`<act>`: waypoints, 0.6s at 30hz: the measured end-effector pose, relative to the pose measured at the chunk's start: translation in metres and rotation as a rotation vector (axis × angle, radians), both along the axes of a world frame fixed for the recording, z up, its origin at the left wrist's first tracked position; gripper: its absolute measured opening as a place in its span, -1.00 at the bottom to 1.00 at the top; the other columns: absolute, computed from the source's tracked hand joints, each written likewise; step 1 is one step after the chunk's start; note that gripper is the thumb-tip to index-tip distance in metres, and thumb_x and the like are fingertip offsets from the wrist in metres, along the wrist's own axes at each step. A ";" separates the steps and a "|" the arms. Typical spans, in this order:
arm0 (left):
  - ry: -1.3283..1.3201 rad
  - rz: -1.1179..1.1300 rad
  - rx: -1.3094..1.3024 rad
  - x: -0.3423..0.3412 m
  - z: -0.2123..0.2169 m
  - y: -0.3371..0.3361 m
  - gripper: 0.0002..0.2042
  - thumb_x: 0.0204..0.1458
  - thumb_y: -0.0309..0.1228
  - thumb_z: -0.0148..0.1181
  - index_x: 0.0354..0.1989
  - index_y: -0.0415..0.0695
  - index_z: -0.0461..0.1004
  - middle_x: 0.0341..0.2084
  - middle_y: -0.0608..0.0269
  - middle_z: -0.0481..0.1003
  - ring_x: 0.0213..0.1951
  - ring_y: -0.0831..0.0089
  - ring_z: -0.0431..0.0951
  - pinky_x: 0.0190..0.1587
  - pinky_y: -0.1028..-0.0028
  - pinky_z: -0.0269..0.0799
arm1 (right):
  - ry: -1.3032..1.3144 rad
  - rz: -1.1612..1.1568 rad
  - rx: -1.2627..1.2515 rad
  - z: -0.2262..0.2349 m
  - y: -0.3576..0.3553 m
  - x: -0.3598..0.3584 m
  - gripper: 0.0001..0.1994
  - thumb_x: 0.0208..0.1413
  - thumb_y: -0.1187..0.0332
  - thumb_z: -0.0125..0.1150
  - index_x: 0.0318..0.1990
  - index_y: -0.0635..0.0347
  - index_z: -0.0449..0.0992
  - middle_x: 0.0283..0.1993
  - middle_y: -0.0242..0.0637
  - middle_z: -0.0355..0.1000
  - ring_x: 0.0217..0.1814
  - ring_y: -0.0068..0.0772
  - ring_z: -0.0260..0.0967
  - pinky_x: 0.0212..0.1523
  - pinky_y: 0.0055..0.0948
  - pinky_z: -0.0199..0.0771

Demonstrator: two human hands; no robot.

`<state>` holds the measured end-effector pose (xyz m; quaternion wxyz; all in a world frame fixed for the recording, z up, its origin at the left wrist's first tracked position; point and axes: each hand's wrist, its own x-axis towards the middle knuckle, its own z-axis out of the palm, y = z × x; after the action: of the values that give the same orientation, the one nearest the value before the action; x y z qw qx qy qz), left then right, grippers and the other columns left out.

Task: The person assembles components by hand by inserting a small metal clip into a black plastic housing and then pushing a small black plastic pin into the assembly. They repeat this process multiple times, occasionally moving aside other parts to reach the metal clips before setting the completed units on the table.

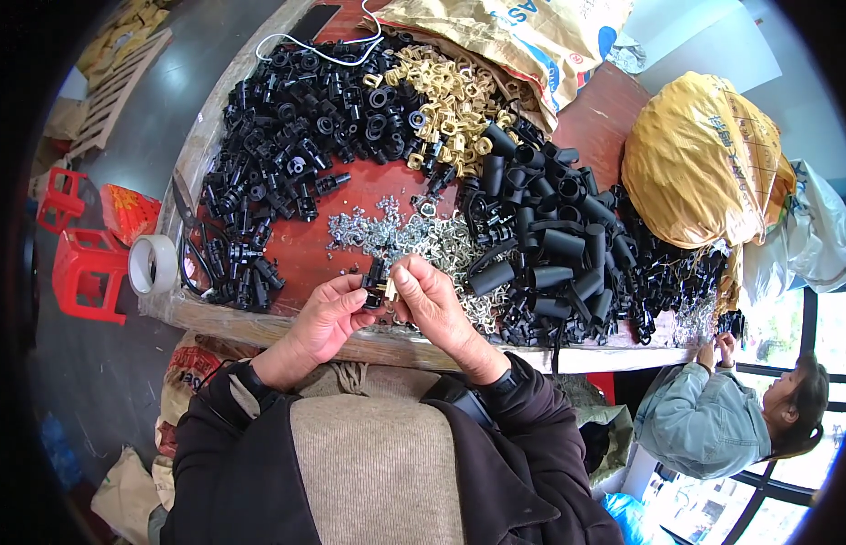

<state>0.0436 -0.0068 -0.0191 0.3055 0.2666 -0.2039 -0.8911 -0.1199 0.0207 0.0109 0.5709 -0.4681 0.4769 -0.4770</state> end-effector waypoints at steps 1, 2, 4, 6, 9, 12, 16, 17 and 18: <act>0.000 0.000 0.000 0.000 0.000 0.000 -0.77 -0.07 -0.46 0.04 -0.20 -0.21 0.33 -0.34 0.28 0.42 -0.36 0.51 0.46 -0.33 0.62 0.37 | 0.007 0.006 -0.002 0.002 0.000 0.000 -0.78 0.12 0.26 -0.20 -0.45 0.19 0.24 -0.66 -0.50 0.16 -0.72 -0.77 0.01 -0.72 -0.76 0.01; 0.000 -0.001 0.000 0.000 -0.001 0.000 -0.77 -0.07 -0.46 0.04 -0.20 -0.21 0.33 -0.34 0.28 0.42 -0.36 0.51 0.46 -0.33 0.62 0.37 | 0.014 0.013 -0.004 0.003 0.000 0.000 -0.79 0.12 0.28 -0.19 -0.46 0.20 0.24 -0.65 -0.50 0.16 -0.71 -0.77 0.02 -0.70 -0.75 0.05; 0.000 0.005 -0.002 0.000 -0.002 0.001 -0.77 -0.07 -0.46 0.05 -0.20 -0.21 0.33 -0.34 0.28 0.42 -0.36 0.52 0.46 -0.33 0.62 0.38 | 0.014 0.024 -0.008 0.000 0.000 0.001 -0.79 0.12 0.28 -0.19 -0.46 0.19 0.24 -0.65 -0.51 0.15 -0.71 -0.78 0.01 -0.71 -0.76 0.01; -0.001 0.008 -0.003 0.000 -0.002 0.001 -0.77 -0.08 -0.46 0.05 -0.20 -0.21 0.33 -0.35 0.29 0.42 -0.37 0.52 0.46 -0.33 0.61 0.38 | 0.015 0.047 -0.017 -0.003 0.001 0.003 -0.79 0.12 0.28 -0.20 -0.47 0.18 0.24 -0.64 -0.53 0.13 -0.72 -0.80 -0.02 -0.73 -0.78 -0.05; 0.012 0.018 0.007 0.000 -0.003 0.001 -0.76 -0.08 -0.47 0.06 -0.20 -0.21 0.33 -0.36 0.29 0.43 -0.37 0.53 0.46 -0.33 0.61 0.39 | 0.009 0.027 -0.023 -0.003 0.001 0.008 -0.79 0.12 0.29 -0.19 -0.47 0.18 0.24 -0.64 -0.53 0.12 -0.71 -0.80 -0.03 -0.72 -0.78 -0.05; 0.016 0.020 0.008 0.000 -0.006 0.002 -0.77 -0.08 -0.47 0.06 -0.21 -0.21 0.33 -0.36 0.29 0.42 -0.37 0.54 0.45 -0.33 0.60 0.39 | 0.003 0.011 -0.026 -0.004 0.002 0.009 -0.80 0.12 0.29 -0.19 -0.47 0.19 0.24 -0.65 -0.54 0.11 -0.71 -0.80 -0.03 -0.71 -0.78 -0.05; 0.021 0.015 0.008 0.000 -0.003 0.002 -0.77 -0.08 -0.47 0.06 -0.21 -0.20 0.34 -0.36 0.29 0.42 -0.38 0.55 0.45 -0.33 0.60 0.40 | -0.003 0.002 -0.025 -0.005 0.003 0.009 -0.80 0.12 0.29 -0.18 -0.47 0.19 0.24 -0.65 -0.54 0.11 -0.70 -0.79 -0.04 -0.70 -0.77 -0.04; 0.022 0.012 0.009 0.000 -0.002 0.002 -0.77 -0.08 -0.47 0.06 -0.21 -0.20 0.34 -0.36 0.30 0.42 -0.38 0.56 0.44 -0.32 0.60 0.40 | -0.002 0.002 -0.026 -0.005 0.003 0.009 -0.80 0.12 0.29 -0.18 -0.46 0.20 0.24 -0.64 -0.54 0.11 -0.70 -0.79 -0.04 -0.69 -0.77 -0.03; 0.022 0.012 0.009 0.000 -0.002 0.002 -0.77 -0.08 -0.47 0.06 -0.21 -0.20 0.34 -0.36 0.30 0.42 -0.38 0.56 0.44 -0.32 0.60 0.40 | -0.001 0.002 -0.026 -0.005 0.003 0.009 -0.80 0.11 0.29 -0.17 -0.46 0.20 0.24 -0.64 -0.54 0.12 -0.70 -0.78 -0.04 -0.69 -0.76 -0.02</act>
<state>0.0431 -0.0050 -0.0211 0.3120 0.2595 -0.1951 -0.8929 -0.1105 0.0241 0.0063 0.5653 -0.4757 0.4702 -0.4828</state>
